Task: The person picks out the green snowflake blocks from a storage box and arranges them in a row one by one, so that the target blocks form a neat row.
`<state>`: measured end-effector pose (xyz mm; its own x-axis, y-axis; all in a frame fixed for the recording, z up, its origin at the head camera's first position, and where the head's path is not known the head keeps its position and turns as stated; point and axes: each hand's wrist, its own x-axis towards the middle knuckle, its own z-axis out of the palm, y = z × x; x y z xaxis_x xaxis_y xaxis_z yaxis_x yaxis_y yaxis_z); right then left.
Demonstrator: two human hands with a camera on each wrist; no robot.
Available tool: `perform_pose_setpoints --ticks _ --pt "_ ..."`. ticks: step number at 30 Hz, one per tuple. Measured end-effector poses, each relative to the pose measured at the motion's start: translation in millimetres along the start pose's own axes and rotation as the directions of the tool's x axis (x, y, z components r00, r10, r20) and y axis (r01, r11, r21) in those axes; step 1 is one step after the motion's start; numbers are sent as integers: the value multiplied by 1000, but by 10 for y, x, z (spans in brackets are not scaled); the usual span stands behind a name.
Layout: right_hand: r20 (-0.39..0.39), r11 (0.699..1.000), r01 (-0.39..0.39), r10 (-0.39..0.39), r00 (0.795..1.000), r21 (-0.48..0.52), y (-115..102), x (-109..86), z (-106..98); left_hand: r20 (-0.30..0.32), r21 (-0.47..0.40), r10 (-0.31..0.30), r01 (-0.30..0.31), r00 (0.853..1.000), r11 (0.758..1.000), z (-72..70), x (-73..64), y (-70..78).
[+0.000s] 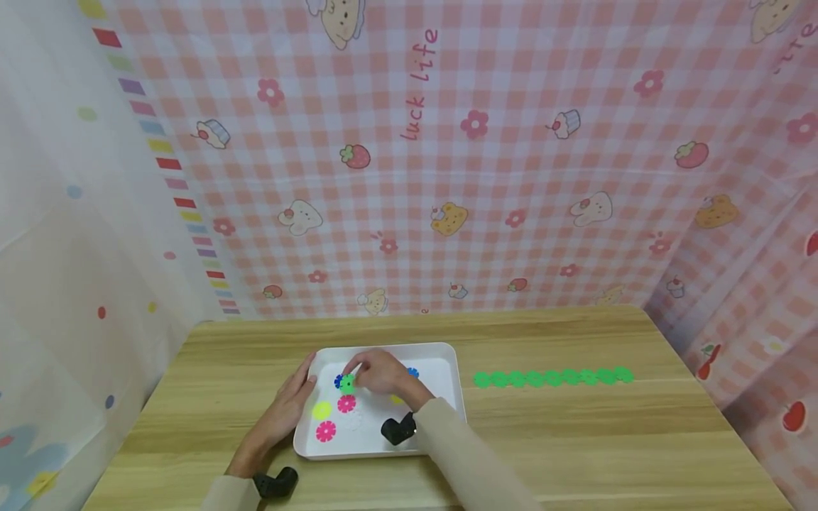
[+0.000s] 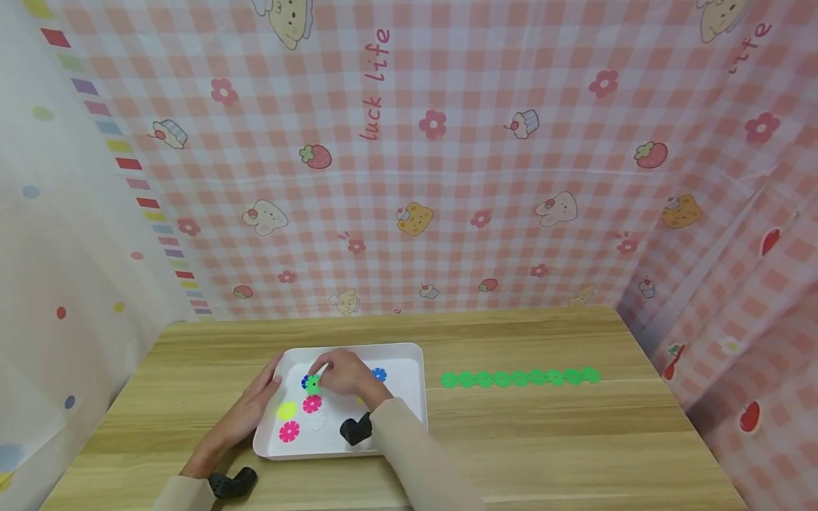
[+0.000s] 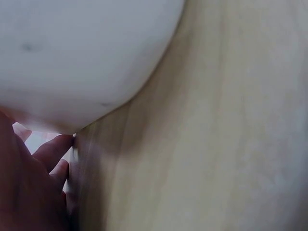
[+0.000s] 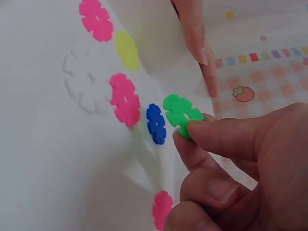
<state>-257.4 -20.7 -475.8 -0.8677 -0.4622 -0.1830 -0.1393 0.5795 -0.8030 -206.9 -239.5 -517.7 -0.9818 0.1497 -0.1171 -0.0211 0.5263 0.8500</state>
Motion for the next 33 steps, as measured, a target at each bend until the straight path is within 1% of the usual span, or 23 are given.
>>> perform_pose_setpoints --ticks 6,11,15,18,21,25,29,33 --pt "-22 1000 0 1 1000 17 11 -98 -163 -10 19 4 -3 1000 1000 4 6 -10" --pt "-52 998 27 -24 998 49 70 -174 -312 -14 26 20 -20 1000 999 5 8 -15" --pt "-65 998 42 -38 997 54 119 -251 -452 -13 27 24 -23 1000 999 8 7 -11" --pt "-69 998 50 -47 997 49 151 -329 -558 -12 26 19 -19 1000 999 13 10 -20" --pt "-83 996 79 -76 994 35 183 -413 -653 -14 26 13 -13 1000 1000 14 12 -32" --pt "-123 995 103 -102 987 6 247 -525 -776 -15 20 6 -6 1000 1000 21 10 -36" --pt "-173 997 71 -69 982 7 333 -625 -901 -10 16 4 -4 1000 1000 26 10 -31" --pt "-215 998 37 -27 976 41 444 -720 -1026 -11 13 10 -10 1000 1000 26 17 -25"
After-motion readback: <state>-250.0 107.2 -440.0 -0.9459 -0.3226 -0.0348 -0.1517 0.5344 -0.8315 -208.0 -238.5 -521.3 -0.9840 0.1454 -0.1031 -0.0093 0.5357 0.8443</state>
